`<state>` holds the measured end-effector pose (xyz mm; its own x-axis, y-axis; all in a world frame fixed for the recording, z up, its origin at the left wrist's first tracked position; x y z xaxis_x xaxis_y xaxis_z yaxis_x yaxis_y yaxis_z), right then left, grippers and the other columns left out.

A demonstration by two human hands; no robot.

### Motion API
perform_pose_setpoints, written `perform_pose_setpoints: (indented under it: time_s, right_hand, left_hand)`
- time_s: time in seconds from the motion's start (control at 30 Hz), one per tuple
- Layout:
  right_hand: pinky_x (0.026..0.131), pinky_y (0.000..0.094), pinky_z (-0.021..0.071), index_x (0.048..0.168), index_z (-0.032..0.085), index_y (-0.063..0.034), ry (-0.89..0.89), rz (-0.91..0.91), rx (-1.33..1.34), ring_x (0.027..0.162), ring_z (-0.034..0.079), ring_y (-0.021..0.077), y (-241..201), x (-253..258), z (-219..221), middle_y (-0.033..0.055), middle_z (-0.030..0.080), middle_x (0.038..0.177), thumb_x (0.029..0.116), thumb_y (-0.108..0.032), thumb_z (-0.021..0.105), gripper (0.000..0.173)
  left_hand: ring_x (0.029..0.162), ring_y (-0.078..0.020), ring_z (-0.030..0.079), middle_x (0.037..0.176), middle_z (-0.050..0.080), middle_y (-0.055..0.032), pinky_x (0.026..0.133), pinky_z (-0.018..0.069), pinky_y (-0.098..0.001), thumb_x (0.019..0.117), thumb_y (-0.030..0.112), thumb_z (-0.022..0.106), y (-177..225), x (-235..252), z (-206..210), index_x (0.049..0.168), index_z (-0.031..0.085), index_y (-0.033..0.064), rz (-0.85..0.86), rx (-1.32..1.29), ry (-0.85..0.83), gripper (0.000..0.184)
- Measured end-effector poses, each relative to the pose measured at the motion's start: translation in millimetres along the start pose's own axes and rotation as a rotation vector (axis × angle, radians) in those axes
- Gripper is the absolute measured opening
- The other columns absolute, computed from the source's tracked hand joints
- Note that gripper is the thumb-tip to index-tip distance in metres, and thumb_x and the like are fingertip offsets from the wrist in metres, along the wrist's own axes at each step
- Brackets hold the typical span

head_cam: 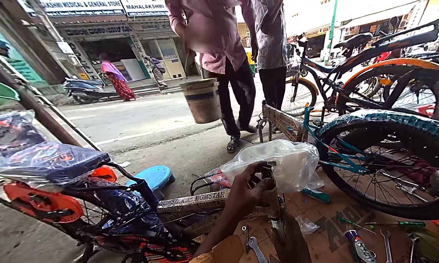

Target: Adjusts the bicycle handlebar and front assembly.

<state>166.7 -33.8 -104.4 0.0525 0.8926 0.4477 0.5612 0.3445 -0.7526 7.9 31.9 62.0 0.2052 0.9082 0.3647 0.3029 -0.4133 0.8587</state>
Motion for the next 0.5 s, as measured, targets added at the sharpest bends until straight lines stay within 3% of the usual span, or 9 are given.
perform_pose_setpoints:
  time_s: [0.07, 0.13, 0.2, 0.4, 0.5]
  right_hand:
    - [0.097, 0.0475, 0.0574, 0.147, 0.051, -0.0022, 0.004, -0.001, 0.0, 0.119, 0.065, 0.0315, 0.2, -0.2, 0.7, 0.0194, 0.061, 0.137, 0.089, -0.022, 0.071, 0.064]
    - [0.094, 0.0474, 0.0584, 0.147, 0.052, -0.0034, 0.014, 0.001, -0.005, 0.118, 0.066, 0.0308, 1.3, -0.4, 1.8, 0.0192, 0.061, 0.137, 0.0886, -0.023, 0.071, 0.064]
    - [0.093, 0.0474, 0.059, 0.147, 0.052, -0.0046, 0.016, 0.002, -0.003, 0.117, 0.066, 0.03, 2.7, -0.3, 2.3, 0.0187, 0.061, 0.137, 0.0889, -0.024, 0.071, 0.064]
    - [0.094, 0.0473, 0.0587, 0.147, 0.052, -0.0037, 0.027, -0.004, -0.002, 0.117, 0.066, 0.0297, 2.8, -0.3, 3.1, 0.0182, 0.061, 0.137, 0.0884, -0.025, 0.071, 0.065]
    - [0.093, 0.0487, 0.0586, 0.146, 0.052, -0.0027, 0.017, -0.005, -0.001, 0.117, 0.066, 0.0312, 1.7, -0.1, 2.1, 0.0189, 0.061, 0.136, 0.0884, -0.024, 0.07, 0.064]
  left_hand:
    - [0.077, -0.0113, 0.066, 0.117, 0.071, 0.009, 0.066, 0.0564, -0.0295, 0.0884, 0.035, 0.08, -0.5, 1.3, -1.7, 0.134, 0.065, 0.0257, -0.055, 0.084, 0.054, 0.049]
    - [0.071, -0.0091, 0.061, 0.108, 0.069, 0.0086, 0.062, 0.0533, -0.0294, 0.0808, 0.045, 0.085, -0.6, 3.1, -0.3, 0.117, 0.072, 0.0239, -0.091, 0.212, 0.107, 0.044]
    - [0.07, -0.0075, 0.059, 0.103, 0.068, 0.0073, 0.062, 0.0515, -0.0279, 0.0822, 0.048, 0.082, -2.0, 4.4, 2.8, 0.105, 0.077, 0.0212, -0.067, 0.303, 0.11, 0.036]
    - [0.085, -0.0078, 0.064, 0.118, 0.068, 0.0083, 0.072, 0.0547, -0.0287, 0.0906, 0.04, 0.075, -2.5, 7.5, -0.4, 0.107, 0.078, 0.0219, -0.013, 0.243, 0.008, 0.025]
    - [0.083, -0.0086, 0.064, 0.116, 0.069, 0.0075, 0.07, 0.055, -0.0286, 0.0891, 0.043, 0.077, -5.3, 7.2, -1.7, 0.107, 0.077, 0.0224, -0.024, 0.207, 0.0, 0.027]
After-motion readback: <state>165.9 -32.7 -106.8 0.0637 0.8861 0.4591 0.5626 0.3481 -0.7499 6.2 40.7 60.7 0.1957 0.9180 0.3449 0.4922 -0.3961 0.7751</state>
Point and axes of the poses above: each hand's wrist, its own x-axis towards the middle knuckle, its own z-axis out of the palm, y = z × x, the point moved 2 cm from there along x, towards the middle knuckle
